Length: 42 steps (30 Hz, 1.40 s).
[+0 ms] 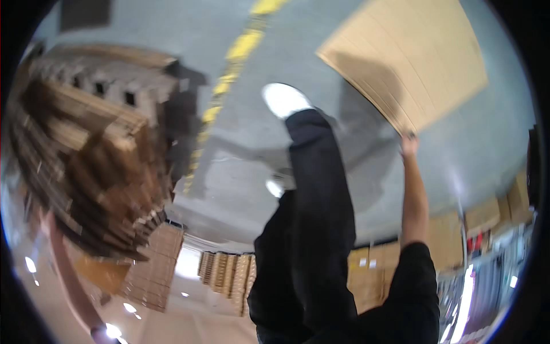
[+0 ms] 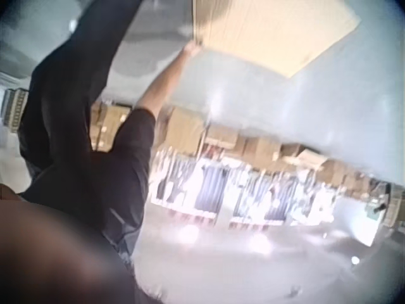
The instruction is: The recorder installs a circuit board into a plastic casing using an electric screwdriver and then breaks down cardboard boxes with a box cutter.
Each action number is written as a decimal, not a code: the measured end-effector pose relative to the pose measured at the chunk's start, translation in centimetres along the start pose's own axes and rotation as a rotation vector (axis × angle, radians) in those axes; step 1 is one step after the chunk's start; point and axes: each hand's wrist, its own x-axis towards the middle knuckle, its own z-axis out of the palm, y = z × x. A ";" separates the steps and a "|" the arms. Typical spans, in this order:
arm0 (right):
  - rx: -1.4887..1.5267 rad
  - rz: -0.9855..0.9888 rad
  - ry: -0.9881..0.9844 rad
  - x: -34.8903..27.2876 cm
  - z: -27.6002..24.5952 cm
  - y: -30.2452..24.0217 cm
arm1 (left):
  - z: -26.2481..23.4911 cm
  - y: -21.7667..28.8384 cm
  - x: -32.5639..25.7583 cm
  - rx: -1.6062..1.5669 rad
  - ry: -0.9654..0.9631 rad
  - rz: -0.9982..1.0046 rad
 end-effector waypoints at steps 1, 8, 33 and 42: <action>-0.092 -0.054 0.206 3.9 -4.8 1.0 | 3.4 -3.1 1.6 -0.093 -0.142 0.019; 0.250 0.101 0.584 7.2 -8.7 2.8 | 6.3 -4.4 2.6 0.932 -0.348 0.865; 1.146 -0.180 -0.296 -45.8 -16.8 -26.2 | 10.8 -8.8 -24.4 0.370 0.087 0.833; 0.452 -1.344 -0.018 -70.1 -6.2 -44.8 | 11.5 -9.3 -45.7 -0.864 -0.244 0.406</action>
